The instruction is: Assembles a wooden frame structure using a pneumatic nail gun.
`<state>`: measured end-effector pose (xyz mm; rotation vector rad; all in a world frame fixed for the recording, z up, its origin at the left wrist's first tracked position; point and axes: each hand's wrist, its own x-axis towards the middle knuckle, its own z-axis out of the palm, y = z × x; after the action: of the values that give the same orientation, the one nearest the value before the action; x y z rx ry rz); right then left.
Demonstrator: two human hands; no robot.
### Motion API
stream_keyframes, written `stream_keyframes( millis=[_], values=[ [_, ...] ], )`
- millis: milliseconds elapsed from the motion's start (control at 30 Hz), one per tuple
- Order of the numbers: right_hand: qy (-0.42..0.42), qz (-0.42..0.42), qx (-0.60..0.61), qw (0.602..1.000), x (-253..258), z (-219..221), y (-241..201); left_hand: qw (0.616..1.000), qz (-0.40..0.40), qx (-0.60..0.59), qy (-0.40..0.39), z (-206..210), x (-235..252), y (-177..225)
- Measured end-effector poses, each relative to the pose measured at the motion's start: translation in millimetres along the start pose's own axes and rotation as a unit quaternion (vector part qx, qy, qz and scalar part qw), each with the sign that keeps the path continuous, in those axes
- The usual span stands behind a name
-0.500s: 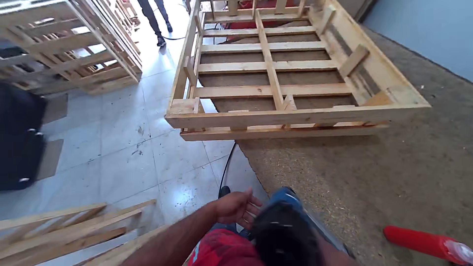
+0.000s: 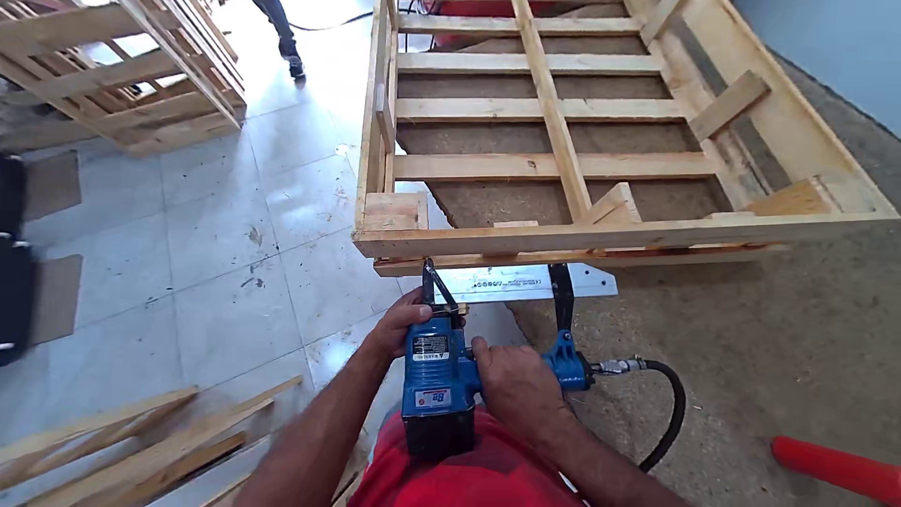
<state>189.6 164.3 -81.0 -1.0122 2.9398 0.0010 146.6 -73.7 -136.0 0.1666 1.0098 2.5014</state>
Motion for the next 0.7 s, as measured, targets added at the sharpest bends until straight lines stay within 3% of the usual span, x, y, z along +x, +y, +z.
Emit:
stream_keyframes(
  millis=[167,333,700],
  values=[
    [-0.001,0.002,-0.028,1.000,18.1,-2.7,-2.8,0.999,-0.001,-0.020,-0.030,-14.0,11.0,12.9],
    [-0.021,0.007,-0.026,0.999,23.2,-11.5,-5.2,1.000,-0.012,-0.014,-0.006,-17.0,12.1,16.5],
    [-0.072,0.009,-0.026,0.997,21.0,-3.0,-5.4,0.999,-0.020,-0.037,-0.018,-30.2,11.3,-1.5]
  ],
)
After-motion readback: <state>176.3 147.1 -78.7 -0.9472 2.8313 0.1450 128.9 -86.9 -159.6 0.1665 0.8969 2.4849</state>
